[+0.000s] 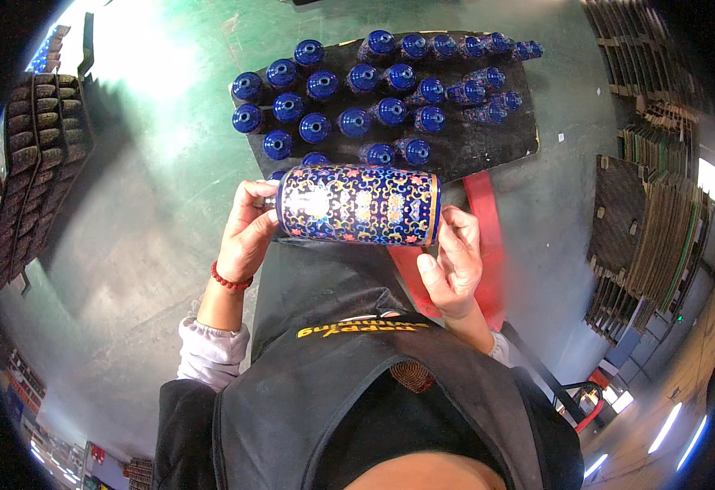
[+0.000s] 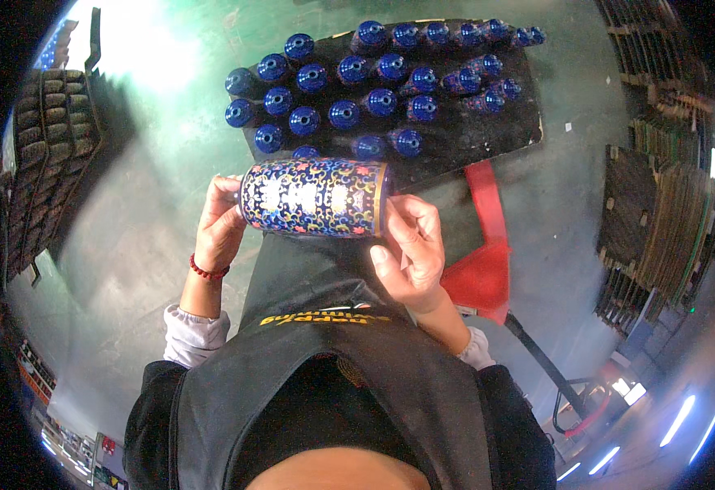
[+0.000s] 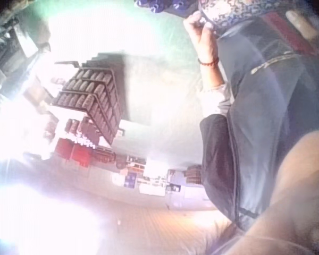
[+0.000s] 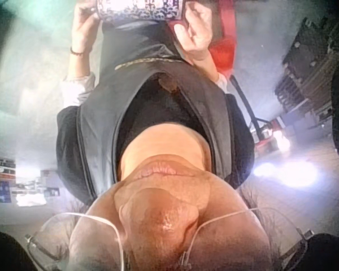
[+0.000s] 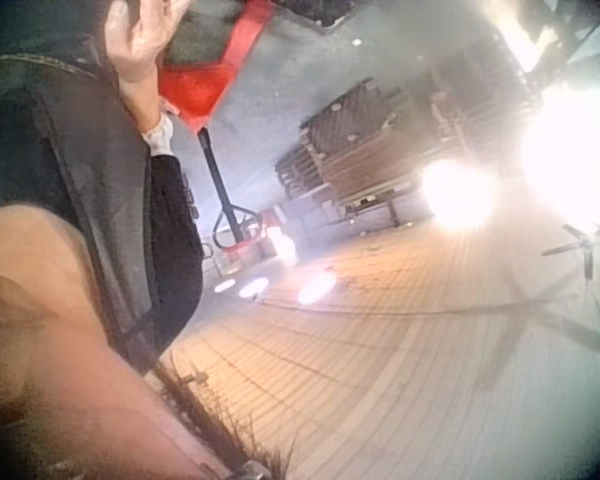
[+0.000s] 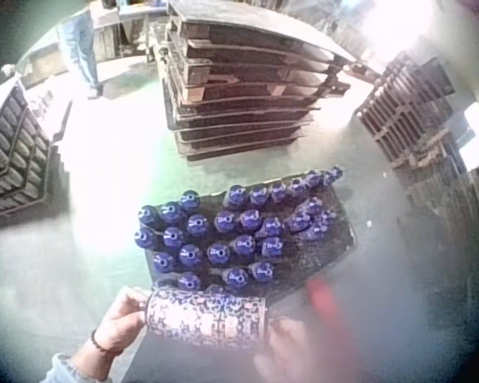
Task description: The person moves a pallet of blue ceramic jars using a pallet jack. They then pick up several jars one by one, rotate them to inspect the surface and labels, and place them back on the pallet.
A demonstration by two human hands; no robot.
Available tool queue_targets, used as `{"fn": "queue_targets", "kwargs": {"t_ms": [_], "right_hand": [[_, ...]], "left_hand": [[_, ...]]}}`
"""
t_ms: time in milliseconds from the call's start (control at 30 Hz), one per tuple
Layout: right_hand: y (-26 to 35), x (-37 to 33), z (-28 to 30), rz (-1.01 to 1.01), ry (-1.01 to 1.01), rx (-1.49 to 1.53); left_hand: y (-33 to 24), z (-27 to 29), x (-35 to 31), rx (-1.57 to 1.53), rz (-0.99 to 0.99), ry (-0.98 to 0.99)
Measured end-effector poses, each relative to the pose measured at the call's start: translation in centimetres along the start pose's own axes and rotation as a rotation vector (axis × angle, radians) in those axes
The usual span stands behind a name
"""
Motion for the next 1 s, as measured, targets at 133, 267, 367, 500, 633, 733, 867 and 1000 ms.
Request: {"fn": "queue_targets", "kwargs": {"t_ms": [133,267,367,500,633,733,867,1000], "right_hand": [[0.7,-0.1,-0.5,-0.097,0.023,-0.101],[0.2,-1.1,-2.3,-0.501,-0.026,0.417],[-0.5,-1.6,-3.6,-0.762,0.063,0.699],[-1.4,-2.9,-4.4,-1.052,0.067,0.979],[-1.8,-4.2,-4.5,-1.237,-0.002,1.131],[-1.5,-4.8,-4.7,-1.25,0.017,1.117],[-0.2,-4.9,-5.2,-1.142,0.096,0.993],[1.4,-4.4,-5.4,-1.087,0.113,0.829]], "left_hand": [[-1.0,0.5,-0.9,0.138,0.046,-0.015],[-2.4,0.8,-1.4,0.501,-0.019,-0.115],[-3.1,0.8,-0.8,0.738,-0.064,-0.18],[-3.7,0.7,0.0,0.815,-0.113,-0.175],[-4.0,1.2,0.3,0.638,-0.062,-0.034],[-3.5,1.9,0.5,0.533,0.005,0.005],[-2.4,2.6,0.5,0.491,0.039,-0.01],[-1.3,3.2,0.2,0.399,0.114,-0.022]]}}
Point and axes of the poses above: each hand's wrist, its own x-axis towards the middle knuckle, its own z-axis out of the back of the hand, y = z × x, the point moved 4 cm from there along x, towards the middle knuckle, and after that the axes turned 7 degrees about -z, right-handed, at the moved point
